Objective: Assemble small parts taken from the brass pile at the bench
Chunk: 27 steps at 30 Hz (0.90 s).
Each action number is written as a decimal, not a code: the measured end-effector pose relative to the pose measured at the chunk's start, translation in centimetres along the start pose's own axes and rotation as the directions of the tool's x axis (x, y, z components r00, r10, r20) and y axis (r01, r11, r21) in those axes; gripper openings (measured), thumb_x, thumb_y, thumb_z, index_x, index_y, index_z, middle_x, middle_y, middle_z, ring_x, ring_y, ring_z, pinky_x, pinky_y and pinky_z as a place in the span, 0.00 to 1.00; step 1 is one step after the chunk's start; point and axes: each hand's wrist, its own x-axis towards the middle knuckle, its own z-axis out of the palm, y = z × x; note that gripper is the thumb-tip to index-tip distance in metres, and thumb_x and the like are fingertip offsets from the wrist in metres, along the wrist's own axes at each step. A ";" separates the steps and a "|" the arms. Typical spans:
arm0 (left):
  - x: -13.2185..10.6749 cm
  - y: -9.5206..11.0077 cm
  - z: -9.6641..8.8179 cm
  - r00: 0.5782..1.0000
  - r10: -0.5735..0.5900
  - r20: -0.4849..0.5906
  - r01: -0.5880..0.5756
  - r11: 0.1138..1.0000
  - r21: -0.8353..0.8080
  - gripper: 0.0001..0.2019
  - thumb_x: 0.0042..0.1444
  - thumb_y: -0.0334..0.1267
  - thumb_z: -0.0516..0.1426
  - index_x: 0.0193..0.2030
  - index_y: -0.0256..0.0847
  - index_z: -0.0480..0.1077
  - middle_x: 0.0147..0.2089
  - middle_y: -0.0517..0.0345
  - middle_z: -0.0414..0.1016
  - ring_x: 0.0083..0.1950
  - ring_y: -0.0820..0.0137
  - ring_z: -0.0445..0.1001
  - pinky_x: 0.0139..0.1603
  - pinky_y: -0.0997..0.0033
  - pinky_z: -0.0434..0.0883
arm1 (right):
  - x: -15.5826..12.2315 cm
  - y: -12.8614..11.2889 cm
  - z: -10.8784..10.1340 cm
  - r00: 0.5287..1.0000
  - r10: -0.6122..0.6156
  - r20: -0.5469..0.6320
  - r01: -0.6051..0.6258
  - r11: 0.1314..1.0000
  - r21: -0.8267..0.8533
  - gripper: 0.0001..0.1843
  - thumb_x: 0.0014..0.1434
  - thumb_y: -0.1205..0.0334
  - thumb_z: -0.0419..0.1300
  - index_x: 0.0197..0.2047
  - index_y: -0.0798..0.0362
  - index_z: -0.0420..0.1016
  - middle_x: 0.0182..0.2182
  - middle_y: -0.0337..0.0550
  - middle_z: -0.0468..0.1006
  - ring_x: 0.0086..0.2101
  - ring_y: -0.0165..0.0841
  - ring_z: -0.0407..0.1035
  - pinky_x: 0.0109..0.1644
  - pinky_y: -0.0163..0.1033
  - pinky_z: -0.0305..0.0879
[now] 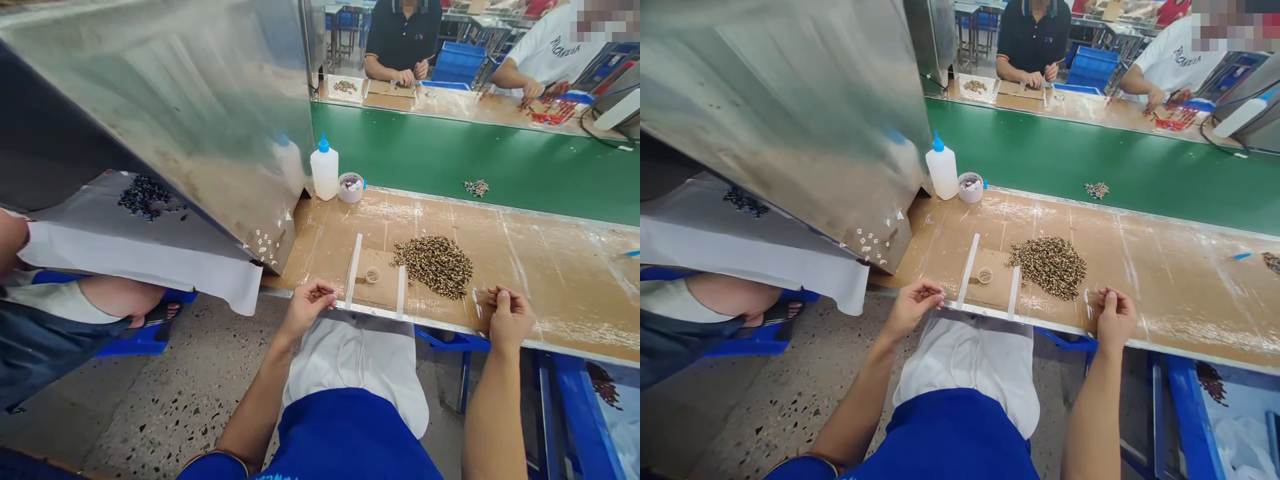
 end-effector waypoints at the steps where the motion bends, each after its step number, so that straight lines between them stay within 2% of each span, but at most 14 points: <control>1: 0.5 -0.1 0.4 1.000 0.012 0.023 -0.012 1.000 0.000 0.15 0.43 0.45 0.69 0.31 0.38 0.73 0.27 0.58 0.77 0.28 0.70 0.76 0.31 0.71 0.77 | 0.0 -0.1 0.0 1.000 0.007 -0.011 -0.007 1.000 0.011 0.30 0.47 0.31 0.62 0.34 0.52 0.74 0.28 0.43 0.78 0.27 0.35 0.71 0.35 0.44 0.71; 8: 2.5 -0.8 2.0 0.985 0.079 0.152 -0.082 0.997 0.010 0.13 0.50 0.45 0.67 0.32 0.36 0.76 0.30 0.55 0.78 0.30 0.73 0.75 0.31 0.76 0.73 | -0.1 -0.4 0.0 1.000 0.008 -0.019 -0.008 1.000 0.012 0.30 0.48 0.33 0.64 0.34 0.54 0.75 0.27 0.41 0.77 0.25 0.31 0.69 0.32 0.40 0.69; 13: 2.7 -1.8 2.3 0.981 0.024 0.194 -0.016 0.999 -0.041 0.15 0.56 0.48 0.64 0.37 0.35 0.75 0.34 0.51 0.81 0.32 0.71 0.78 0.34 0.74 0.76 | -0.3 -0.9 -0.1 1.000 0.004 -0.023 -0.004 1.000 -0.008 0.29 0.49 0.34 0.65 0.34 0.55 0.74 0.27 0.41 0.77 0.26 0.30 0.69 0.32 0.38 0.69; 17: 3.1 -2.1 2.0 0.977 -0.017 0.213 0.039 0.994 -0.097 0.18 0.57 0.51 0.64 0.39 0.35 0.73 0.36 0.51 0.81 0.33 0.71 0.79 0.36 0.73 0.78 | -0.1 -1.3 0.2 0.998 -0.009 -0.067 0.009 1.000 0.008 0.29 0.49 0.33 0.64 0.33 0.53 0.72 0.26 0.39 0.75 0.24 0.31 0.68 0.32 0.40 0.70; 20: 3.6 -2.2 1.6 0.963 -0.041 0.268 0.080 0.988 -0.135 0.20 0.56 0.53 0.65 0.39 0.35 0.72 0.35 0.51 0.80 0.31 0.73 0.77 0.35 0.74 0.77 | -0.7 -2.8 1.1 0.990 -0.046 -0.130 0.046 0.999 -0.003 0.28 0.49 0.33 0.64 0.32 0.52 0.71 0.25 0.38 0.74 0.25 0.32 0.70 0.35 0.43 0.72; 22: 4.0 -2.3 1.3 0.949 -0.057 0.309 0.111 0.981 -0.161 0.21 0.55 0.54 0.65 0.39 0.35 0.72 0.33 0.52 0.79 0.30 0.74 0.76 0.33 0.74 0.76 | -1.9 -4.6 2.1 0.986 -0.111 -0.126 0.111 0.994 -0.009 0.25 0.52 0.36 0.63 0.33 0.52 0.72 0.26 0.38 0.74 0.27 0.33 0.72 0.38 0.45 0.73; 24: 4.3 -2.4 1.0 0.941 -0.073 0.331 0.136 0.976 -0.172 0.23 0.54 0.56 0.66 0.39 0.35 0.71 0.31 0.55 0.77 0.28 0.75 0.74 0.31 0.75 0.74 | -3.9 -6.5 3.4 0.980 -0.195 -0.037 0.197 0.980 0.038 0.21 0.59 0.40 0.60 0.36 0.52 0.73 0.28 0.40 0.77 0.30 0.34 0.73 0.39 0.44 0.73; 25: 4.3 -2.5 1.0 0.941 -0.077 0.328 0.139 0.976 -0.169 0.23 0.53 0.56 0.66 0.39 0.35 0.71 0.31 0.56 0.76 0.28 0.76 0.73 0.30 0.76 0.73 | -5.0 -7.3 4.0 0.972 -0.228 0.051 0.224 0.972 0.071 0.18 0.62 0.44 0.59 0.38 0.52 0.74 0.30 0.41 0.78 0.31 0.34 0.74 0.39 0.43 0.73; 26: 4.3 -2.5 0.9 0.945 -0.076 0.317 0.133 0.978 -0.162 0.24 0.53 0.57 0.66 0.39 0.35 0.71 0.30 0.57 0.75 0.27 0.77 0.72 0.29 0.77 0.71 | -6.2 -7.9 4.8 0.948 -0.250 0.196 0.233 0.967 0.103 0.15 0.64 0.47 0.59 0.39 0.51 0.75 0.30 0.42 0.79 0.32 0.34 0.75 0.38 0.42 0.73; 27: 4.3 -2.5 1.0 0.951 -0.069 0.300 0.119 0.981 -0.151 0.24 0.54 0.57 0.65 0.39 0.35 0.71 0.30 0.58 0.74 0.26 0.77 0.71 0.28 0.78 0.70 | -7.3 -8.4 5.5 0.900 -0.267 0.344 0.235 0.963 0.133 0.13 0.65 0.50 0.59 0.39 0.50 0.76 0.31 0.42 0.80 0.32 0.34 0.76 0.38 0.41 0.73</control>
